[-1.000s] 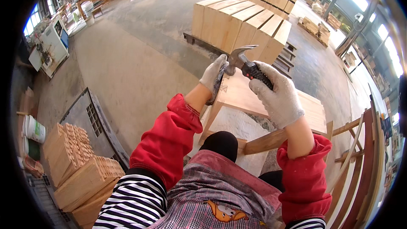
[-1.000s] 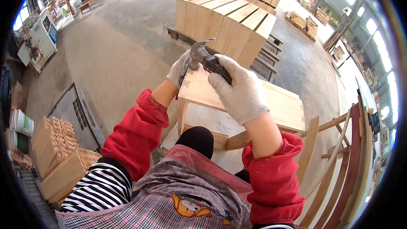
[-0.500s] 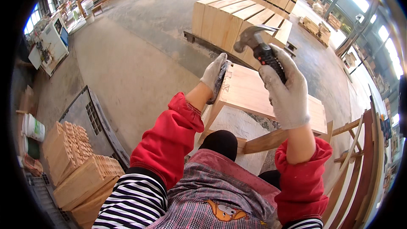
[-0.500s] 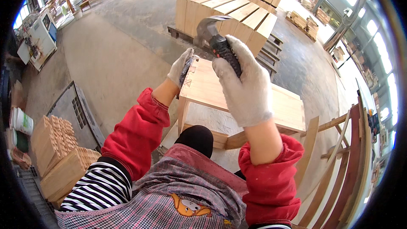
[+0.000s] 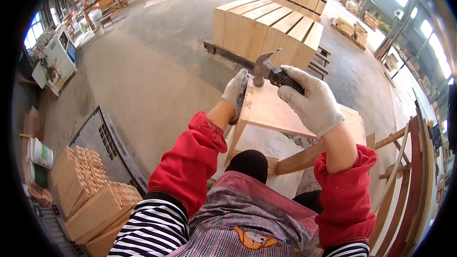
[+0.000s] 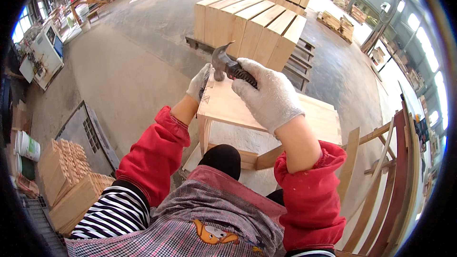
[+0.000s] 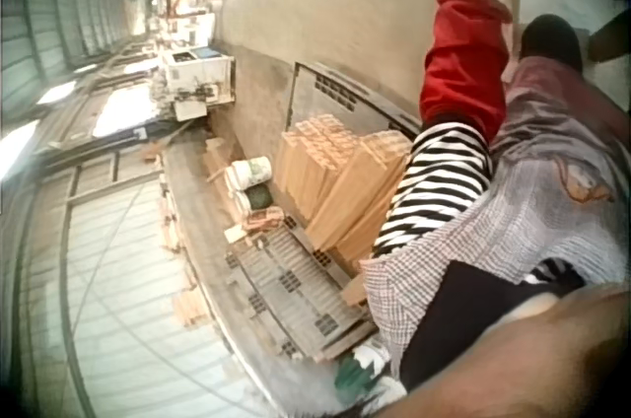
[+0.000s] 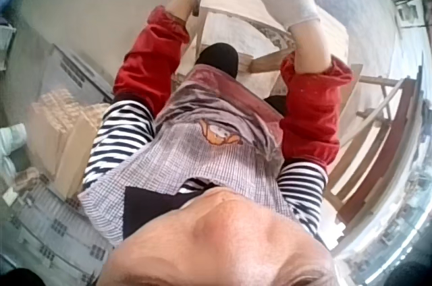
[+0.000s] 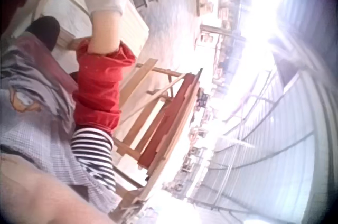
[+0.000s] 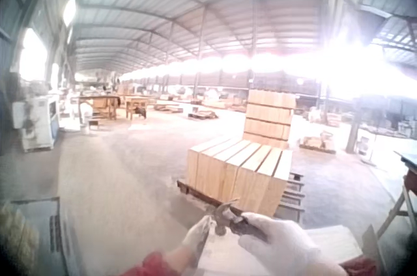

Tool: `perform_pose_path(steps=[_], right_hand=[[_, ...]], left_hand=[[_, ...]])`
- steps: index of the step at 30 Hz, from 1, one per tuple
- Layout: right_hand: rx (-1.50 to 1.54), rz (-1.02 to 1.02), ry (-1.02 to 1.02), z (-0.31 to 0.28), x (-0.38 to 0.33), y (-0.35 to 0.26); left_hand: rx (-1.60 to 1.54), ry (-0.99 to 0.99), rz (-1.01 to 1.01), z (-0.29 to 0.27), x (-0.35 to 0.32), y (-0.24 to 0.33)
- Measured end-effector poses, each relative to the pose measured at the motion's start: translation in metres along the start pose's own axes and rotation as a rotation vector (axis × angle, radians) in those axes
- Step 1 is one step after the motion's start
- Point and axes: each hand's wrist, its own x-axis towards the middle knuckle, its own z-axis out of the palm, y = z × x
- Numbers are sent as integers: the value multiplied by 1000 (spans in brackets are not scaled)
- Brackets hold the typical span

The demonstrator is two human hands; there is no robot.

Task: The person assembles a wooden stool by fitting a top panel onto a frame, then uses a rubber mallet and a hammer to secure the joints. They repeatedly tap the corners and edges to ensure a tight fit, occasionally wiping the surface with a cloth.

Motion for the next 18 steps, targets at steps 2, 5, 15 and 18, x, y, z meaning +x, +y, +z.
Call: perform_pose_path(steps=[2, 5, 15, 18], right_hand=[[112, 4, 83, -5, -2, -12], [283, -4, 211, 9, -5, -21], [182, -13, 135, 10, -25, -8], [98, -20, 59, 2, -20, -6]], left_hand=[[54, 295, 83, 4, -1, -5], [-248, 88, 76, -29, -10, 10], [41, 208, 66, 23, 0, -7], [162, 355, 109, 23, -3, -6]])
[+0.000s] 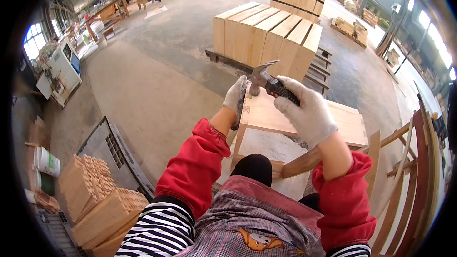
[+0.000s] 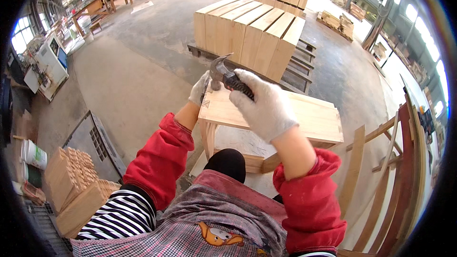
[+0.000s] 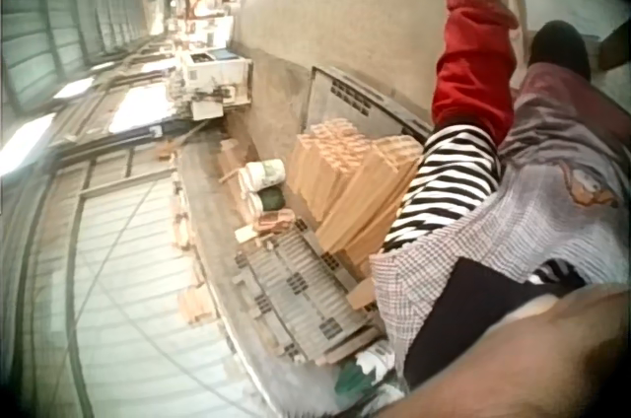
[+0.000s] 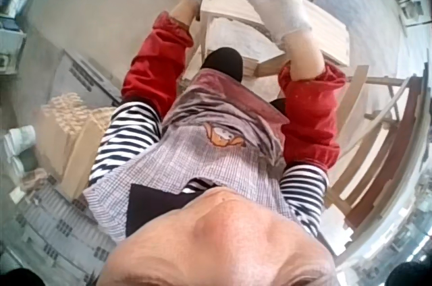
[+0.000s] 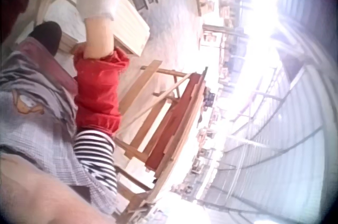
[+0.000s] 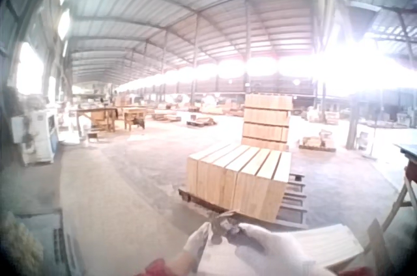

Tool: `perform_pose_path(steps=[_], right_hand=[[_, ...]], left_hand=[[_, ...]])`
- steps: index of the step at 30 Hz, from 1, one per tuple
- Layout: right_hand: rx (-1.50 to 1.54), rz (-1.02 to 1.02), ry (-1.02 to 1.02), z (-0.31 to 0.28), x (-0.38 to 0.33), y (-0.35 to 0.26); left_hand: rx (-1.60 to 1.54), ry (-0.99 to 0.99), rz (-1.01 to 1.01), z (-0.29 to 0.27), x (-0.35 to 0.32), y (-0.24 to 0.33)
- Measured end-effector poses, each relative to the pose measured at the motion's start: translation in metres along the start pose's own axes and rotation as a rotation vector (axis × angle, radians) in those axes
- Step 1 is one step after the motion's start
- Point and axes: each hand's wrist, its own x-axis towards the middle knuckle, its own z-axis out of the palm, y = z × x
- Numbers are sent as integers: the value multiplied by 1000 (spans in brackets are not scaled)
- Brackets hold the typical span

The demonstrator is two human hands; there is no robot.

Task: The person assembles a wooden stool by fitting a top panel onto a frame, then uses a rubber mallet and a hammer to secure the joints. They repeatedly tap the corners and edges to ensure a tight fit, occasionally wiping the surface with a cloth.

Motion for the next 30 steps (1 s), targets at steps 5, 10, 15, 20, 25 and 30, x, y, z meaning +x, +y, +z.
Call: perform_pose_path(steps=[5, 10, 15, 20, 25, 30], right_hand=[[150, -119, 206, 7, 3, -5], [-66, -22, -54, 5, 4, 3], [-24, -1, 97, -6, -11, -24], [-19, -61, -15, 5, -8, -1], [1, 22, 48, -27, -24, 19], [296, 290, 161, -64, -49, 67]], left_hand=[[-83, 34, -22, 14, -6, -1], [-124, -87, 1, 11, -5, -1], [62, 404, 83, 37, -3, -9], [230, 277, 178, 4, -8, -2], [738, 750, 530, -2, -18, 2], [1126, 693, 498, 35, -47, 21]])
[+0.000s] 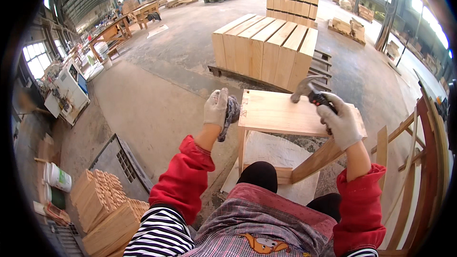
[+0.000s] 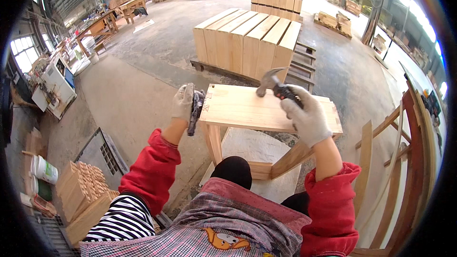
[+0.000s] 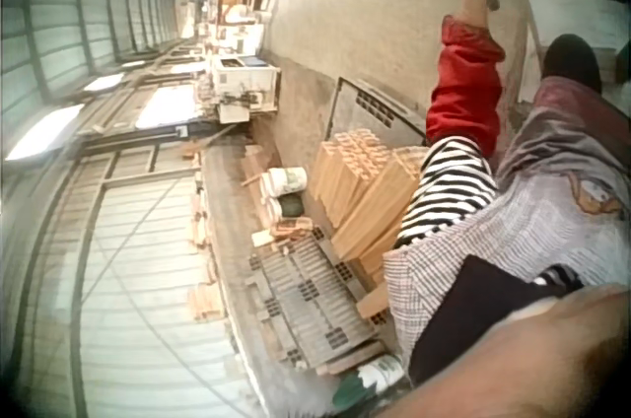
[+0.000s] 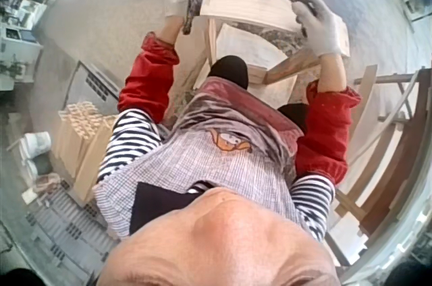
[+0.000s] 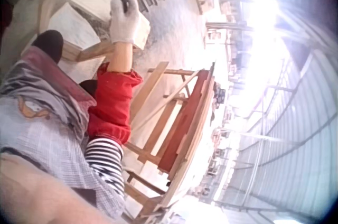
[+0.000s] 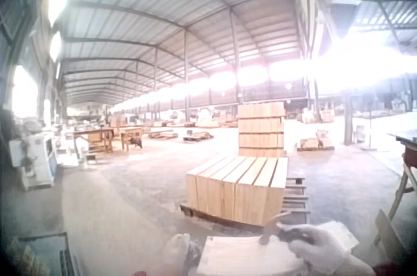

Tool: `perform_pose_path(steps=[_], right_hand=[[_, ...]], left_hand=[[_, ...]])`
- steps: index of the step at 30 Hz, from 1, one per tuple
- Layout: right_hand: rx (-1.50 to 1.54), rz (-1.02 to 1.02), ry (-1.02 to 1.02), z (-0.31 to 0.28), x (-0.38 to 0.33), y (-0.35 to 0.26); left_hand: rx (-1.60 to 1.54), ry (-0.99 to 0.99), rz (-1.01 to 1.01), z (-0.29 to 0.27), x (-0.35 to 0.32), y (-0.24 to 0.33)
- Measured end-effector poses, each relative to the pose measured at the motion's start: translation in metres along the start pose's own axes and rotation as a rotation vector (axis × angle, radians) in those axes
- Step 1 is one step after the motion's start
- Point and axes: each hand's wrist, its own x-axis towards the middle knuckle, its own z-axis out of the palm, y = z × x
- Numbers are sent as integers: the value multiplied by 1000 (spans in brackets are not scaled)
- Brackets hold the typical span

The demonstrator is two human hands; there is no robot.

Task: The person assembles a wooden stool by fitting a top panel onto a frame, then uses a rubber mallet and a hammer to secure the joints. They repeatedly tap the corners and edges to ensure a tight fit, occasionally wiping the surface with a cloth.

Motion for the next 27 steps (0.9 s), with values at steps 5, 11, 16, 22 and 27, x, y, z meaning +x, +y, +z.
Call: perform_pose_path(steps=[5, 11, 16, 22, 27], right_hand=[[111, 121, 41, -3, -1, -9], [152, 108, 39, -5, 0, -3], [201, 89, 15, -5, -4, 1], [239, 65, -2, -7, -7, 0], [236, 39, -5, -4, -8, 0]], left_hand=[[167, -328, 129, -3, -26, 55], [343, -692, -100, 11, -38, 101], [291, -583, -159, 13, -27, 99], [323, -493, -158, 21, 8, 79], [262, -436, -209, 19, 35, 64]])
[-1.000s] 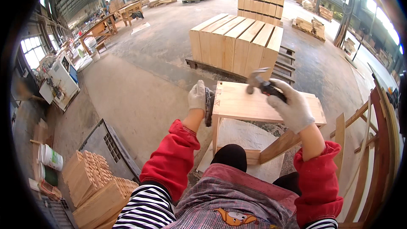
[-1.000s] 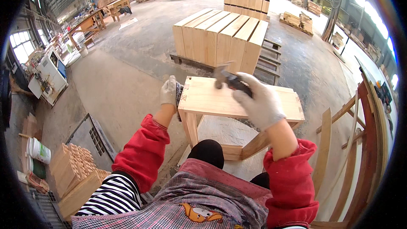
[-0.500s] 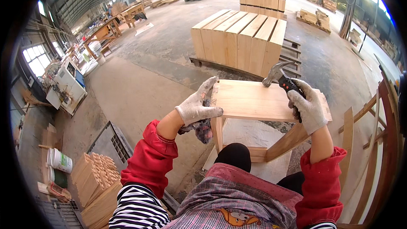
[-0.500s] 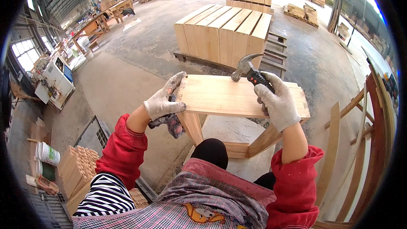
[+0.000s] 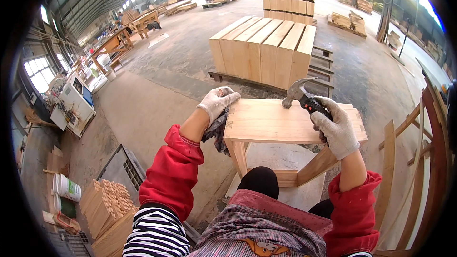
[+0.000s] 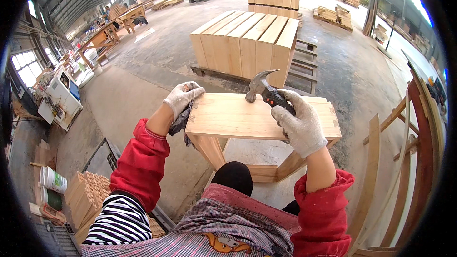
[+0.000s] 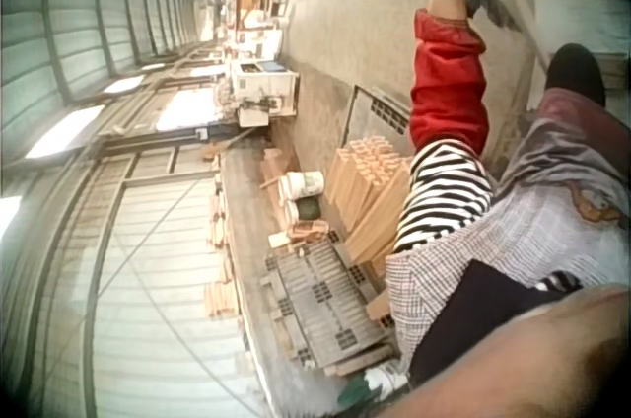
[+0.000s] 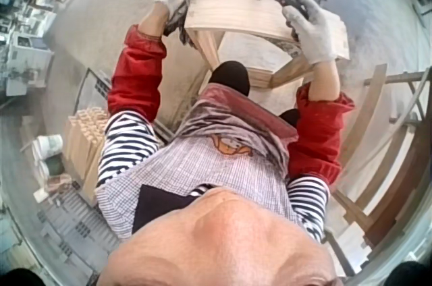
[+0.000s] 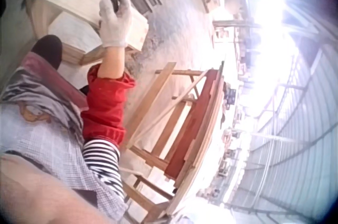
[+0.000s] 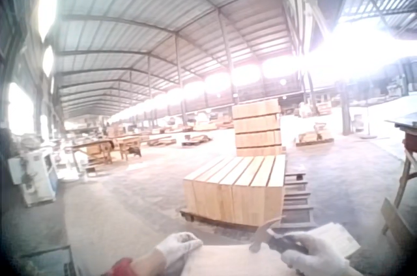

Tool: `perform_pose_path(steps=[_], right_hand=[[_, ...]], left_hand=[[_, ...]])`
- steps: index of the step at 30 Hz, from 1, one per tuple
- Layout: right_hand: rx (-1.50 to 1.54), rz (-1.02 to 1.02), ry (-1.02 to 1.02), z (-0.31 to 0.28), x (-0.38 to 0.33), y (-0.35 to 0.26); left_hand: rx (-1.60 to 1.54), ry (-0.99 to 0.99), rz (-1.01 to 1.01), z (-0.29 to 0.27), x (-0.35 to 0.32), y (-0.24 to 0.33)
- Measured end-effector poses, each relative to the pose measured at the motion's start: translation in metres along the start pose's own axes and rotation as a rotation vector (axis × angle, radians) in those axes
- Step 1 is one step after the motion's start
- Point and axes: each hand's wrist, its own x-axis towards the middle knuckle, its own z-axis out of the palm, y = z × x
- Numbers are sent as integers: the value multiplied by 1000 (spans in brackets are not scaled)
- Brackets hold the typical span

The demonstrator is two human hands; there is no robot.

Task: The person assembles a wooden stool by fitting a top panel onto a frame, then uses a rubber mallet and a hammer to secure the joints. They repeatedly tap the corners and edges to ensure a tight fit, occasionally wiping the surface with a cloth.

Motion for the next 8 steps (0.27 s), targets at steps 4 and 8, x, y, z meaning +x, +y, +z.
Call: perform_pose_path(steps=[4, 8], right_hand=[[-24, 31, 34, 1, 3, -2], [-18, 52, 38, -1, 6, -1]], left_hand=[[30, 20, -24, 5, 0, 5], [149, 49, -16, 14, -18, 15]])
